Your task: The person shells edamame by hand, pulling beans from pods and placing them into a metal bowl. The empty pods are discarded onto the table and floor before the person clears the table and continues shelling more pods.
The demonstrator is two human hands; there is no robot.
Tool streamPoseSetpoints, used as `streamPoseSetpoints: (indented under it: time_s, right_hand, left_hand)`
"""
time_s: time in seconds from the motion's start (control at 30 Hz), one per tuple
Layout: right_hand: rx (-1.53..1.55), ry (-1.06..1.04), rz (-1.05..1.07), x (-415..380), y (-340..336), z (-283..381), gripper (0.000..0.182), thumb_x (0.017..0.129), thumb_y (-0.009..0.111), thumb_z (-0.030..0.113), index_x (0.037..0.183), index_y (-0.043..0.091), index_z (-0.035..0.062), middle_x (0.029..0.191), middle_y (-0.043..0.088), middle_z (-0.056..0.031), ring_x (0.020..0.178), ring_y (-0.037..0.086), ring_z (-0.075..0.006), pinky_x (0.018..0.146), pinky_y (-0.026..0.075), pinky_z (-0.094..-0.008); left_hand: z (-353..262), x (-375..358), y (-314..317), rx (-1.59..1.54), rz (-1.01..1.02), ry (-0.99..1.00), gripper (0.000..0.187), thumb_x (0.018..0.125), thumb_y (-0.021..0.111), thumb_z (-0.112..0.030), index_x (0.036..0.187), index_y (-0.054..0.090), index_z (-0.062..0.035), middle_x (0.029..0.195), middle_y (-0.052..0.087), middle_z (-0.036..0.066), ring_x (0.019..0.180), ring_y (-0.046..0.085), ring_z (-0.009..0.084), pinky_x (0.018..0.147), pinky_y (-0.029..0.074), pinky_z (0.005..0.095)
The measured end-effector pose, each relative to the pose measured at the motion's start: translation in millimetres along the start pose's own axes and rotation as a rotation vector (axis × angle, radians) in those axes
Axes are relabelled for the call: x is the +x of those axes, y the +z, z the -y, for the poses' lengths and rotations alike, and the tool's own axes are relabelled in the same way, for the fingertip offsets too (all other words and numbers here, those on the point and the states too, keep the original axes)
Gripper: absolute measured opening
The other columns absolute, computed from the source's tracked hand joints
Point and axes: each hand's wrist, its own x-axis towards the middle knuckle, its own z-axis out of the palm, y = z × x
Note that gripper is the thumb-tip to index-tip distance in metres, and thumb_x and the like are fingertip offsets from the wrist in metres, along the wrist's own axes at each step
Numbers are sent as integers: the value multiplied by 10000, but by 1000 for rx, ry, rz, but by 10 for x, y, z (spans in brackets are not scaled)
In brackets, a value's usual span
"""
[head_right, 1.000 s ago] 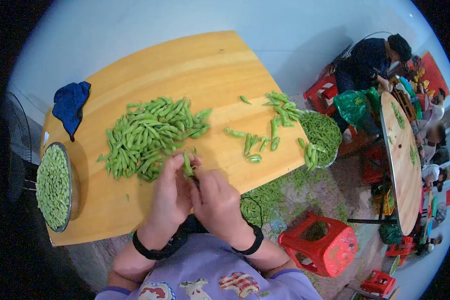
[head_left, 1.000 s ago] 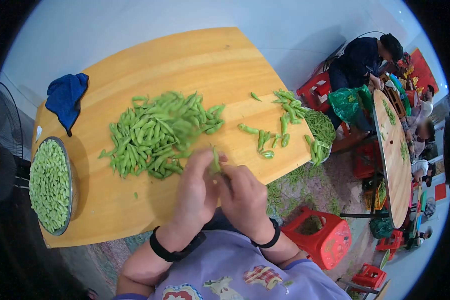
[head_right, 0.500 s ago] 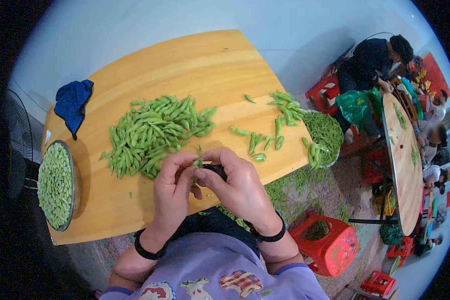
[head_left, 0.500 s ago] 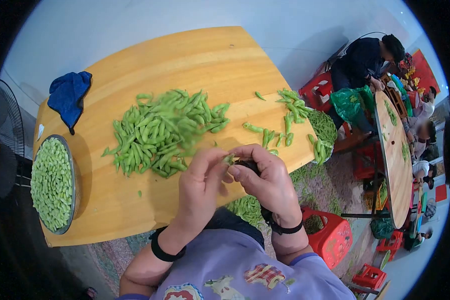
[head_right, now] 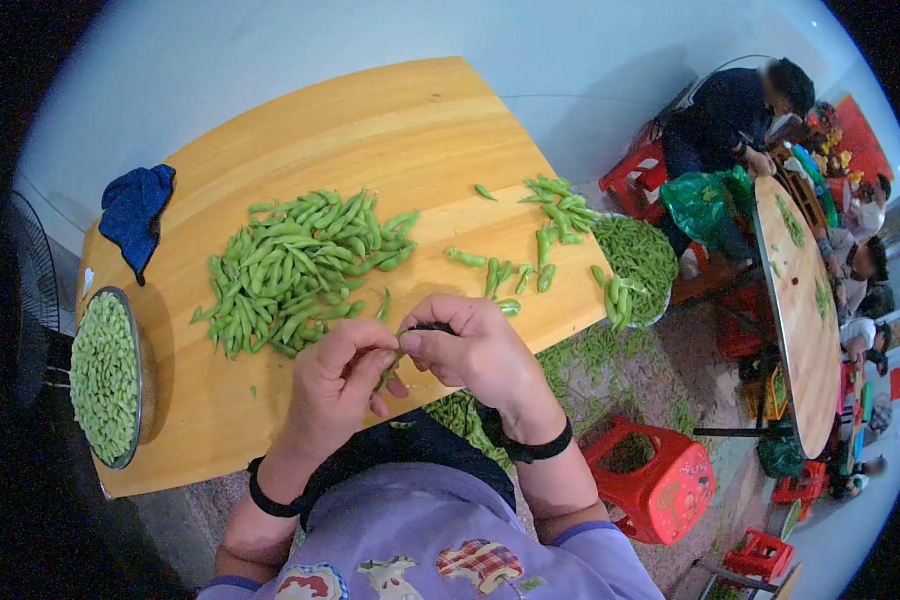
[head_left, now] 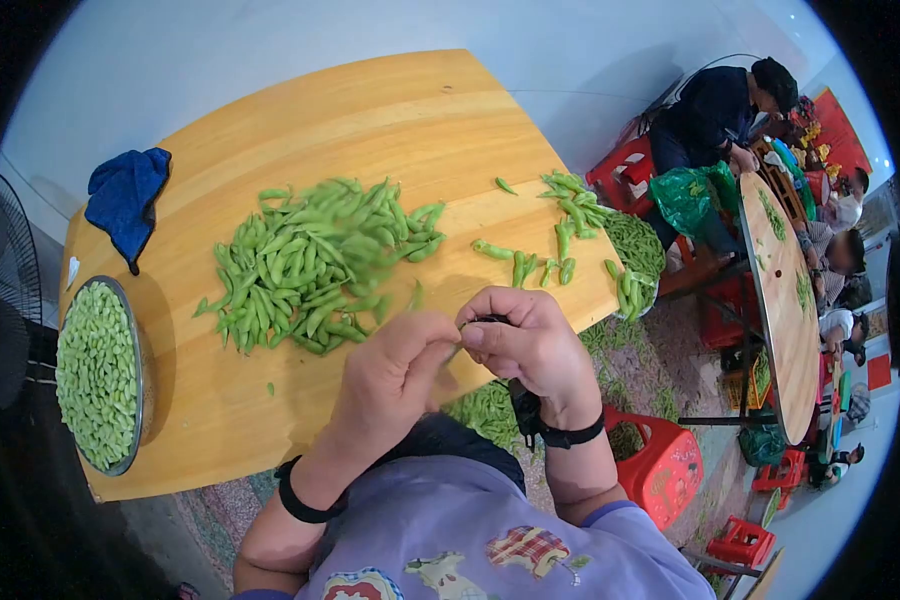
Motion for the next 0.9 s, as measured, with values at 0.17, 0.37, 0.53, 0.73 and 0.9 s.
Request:
streamPoseSetpoints:
  time_s: [0.17, 0.37, 0.53, 0.73, 0.9]
  right_hand:
    - [360, 95, 128, 29, -33, -84, 81, 789, 577, 54, 835, 572, -13, 607, 486, -20, 412, 343, -24, 358, 240, -159]
    - [314, 96, 44, -18, 47, -72, 94, 813, 566, 80, 844, 561, -10, 614, 495, -18, 399, 343, -22, 351, 248, -160]
    - [257, 58, -23, -43, 79, -69, 100, 819, 567, 95, 844, 555, -1, 609, 492, -14, 396, 345, -24, 349, 253, -164]
    - [277, 69, -11, -44, 98, -79, 92, 824, 563, 97, 843, 552, 7, 600, 489, -6, 395, 348, -25, 347, 254, -169]
    - [265, 24, -60, -42, 102, -79, 97, 832, 560, 107, 835, 546, 11, 609, 506, -8, 401, 358, -23, 354, 260, -169]
  left_hand:
    - [171, 22, -44, 10, 34, 102, 99, 824, 542, -17, 916, 557, -50, 744, 584, 39, 546, 576, 104, 436, 443, 227]
    - [172, -14, -12, -106, -14, -5, 154, 793, 572, 5, 931, 549, -61, 696, 592, 26, 545, 572, 68, 470, 449, 216]
    - [158, -14, -31, 104, -25, 148, 191, 774, 582, 3, 943, 525, -64, 650, 583, 19, 533, 562, 55, 456, 434, 214]
    - [64, -20, -36, -130, 45, -181, 198, 758, 550, 29, 918, 489, -71, 667, 550, 1, 524, 498, 29, 448, 391, 187]
    - [183, -16, 32, -453, 30, -184, 206, 769, 500, 40, 939, 445, -62, 756, 509, 7, 541, 460, 36, 462, 384, 188]
